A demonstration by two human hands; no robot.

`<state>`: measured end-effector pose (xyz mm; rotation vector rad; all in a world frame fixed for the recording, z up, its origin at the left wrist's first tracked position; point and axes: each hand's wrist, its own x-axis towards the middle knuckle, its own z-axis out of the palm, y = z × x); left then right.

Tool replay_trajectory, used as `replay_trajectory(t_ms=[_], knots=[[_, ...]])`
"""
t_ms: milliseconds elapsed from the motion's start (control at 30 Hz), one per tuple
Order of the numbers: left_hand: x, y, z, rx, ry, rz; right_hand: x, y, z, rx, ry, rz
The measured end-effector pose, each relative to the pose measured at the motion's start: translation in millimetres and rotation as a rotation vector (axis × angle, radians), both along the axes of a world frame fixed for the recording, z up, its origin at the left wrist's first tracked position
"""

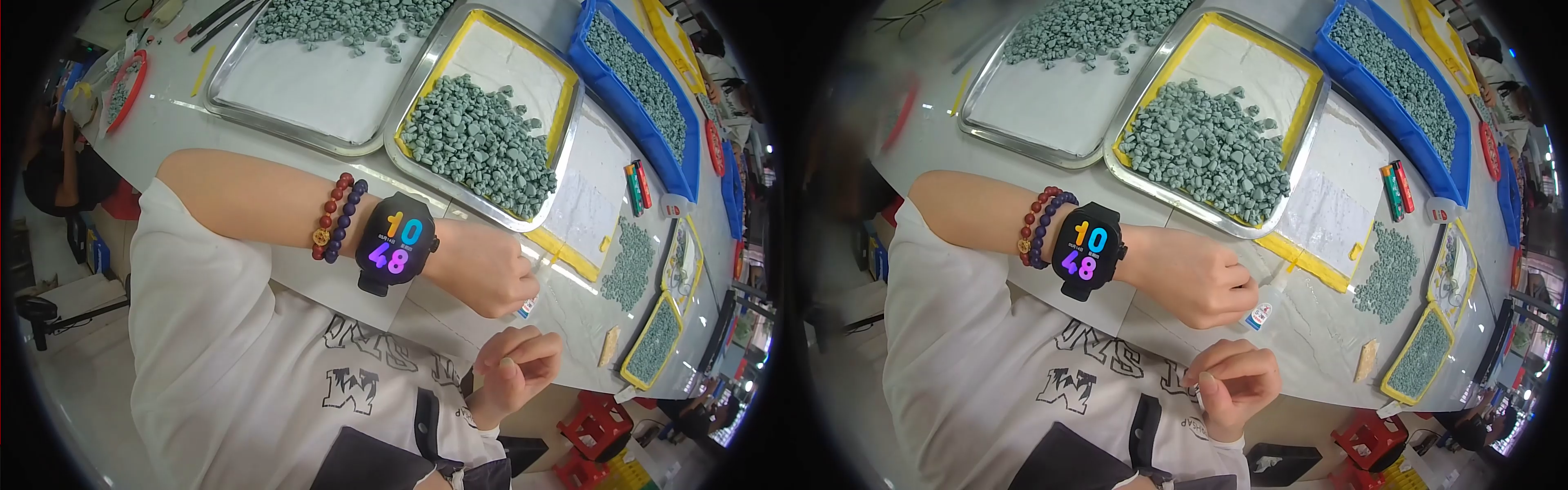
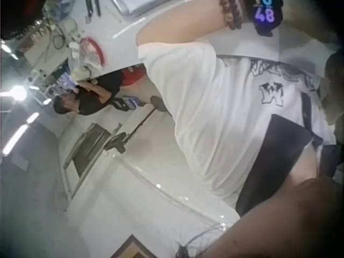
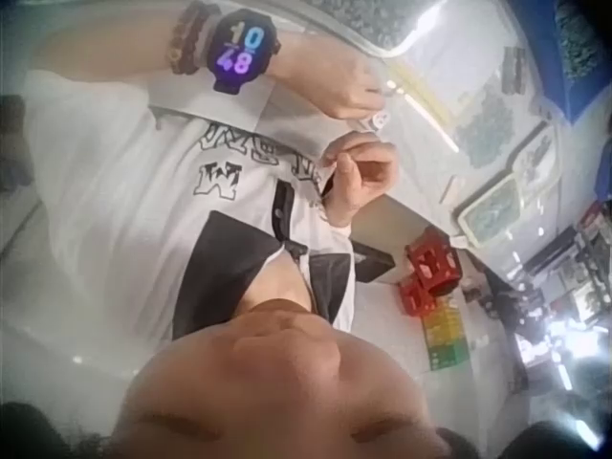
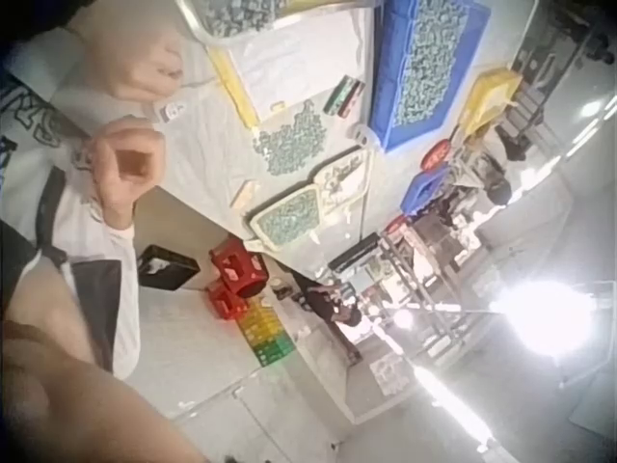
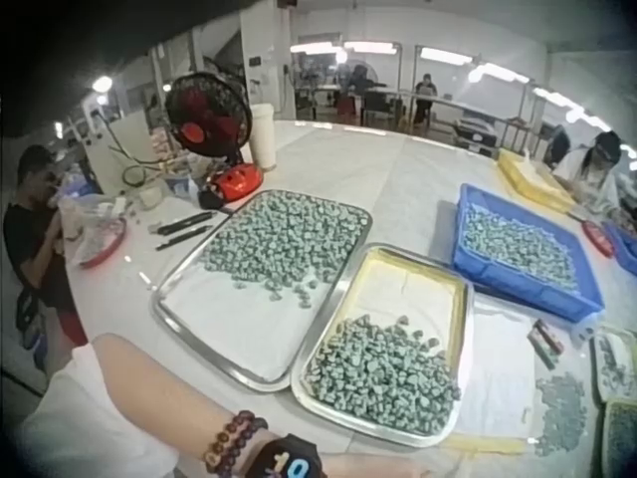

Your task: The recorder is assembling small green plastic components using glue at a factory workbench.

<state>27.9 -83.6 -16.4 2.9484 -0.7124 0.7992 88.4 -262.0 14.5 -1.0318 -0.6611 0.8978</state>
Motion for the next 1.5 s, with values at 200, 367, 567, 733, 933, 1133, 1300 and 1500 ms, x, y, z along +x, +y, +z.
replay_trajectory(t_ms=[200,367,567,733,933,1133,1300,1500], knots=[[0,1,2,-0.095,0.06,-0.029,0,5,-4,-0.065,0.084,-0.021],[-32,-7,32,-1.659,0.654,0.136,17,-3,-5,-0.007,0.278,0.091],[-45,-6,19,-2.166,0.752,0.092,22,9,-22,-0.115,-0.1,-0.057],[-49,-3,12,-2.103,0.654,0.146,12,32,-15,-0.278,-0.707,-0.161],[-53,2,12,-1.796,0.559,0.209,10,37,-14,-0.287,-0.7,-0.128],[-53,4,11,-1.658,0.466,0.161,12,37,-15,-0.273,-0.751,-0.089],[-52,4,11,-1.552,0.39,0.13,9,35,-15,-0.23,-0.767,-0.113],[-53,2,13,-1.5,0.345,0.126,7,34,-14,-0.256,-0.696,-0.115]])
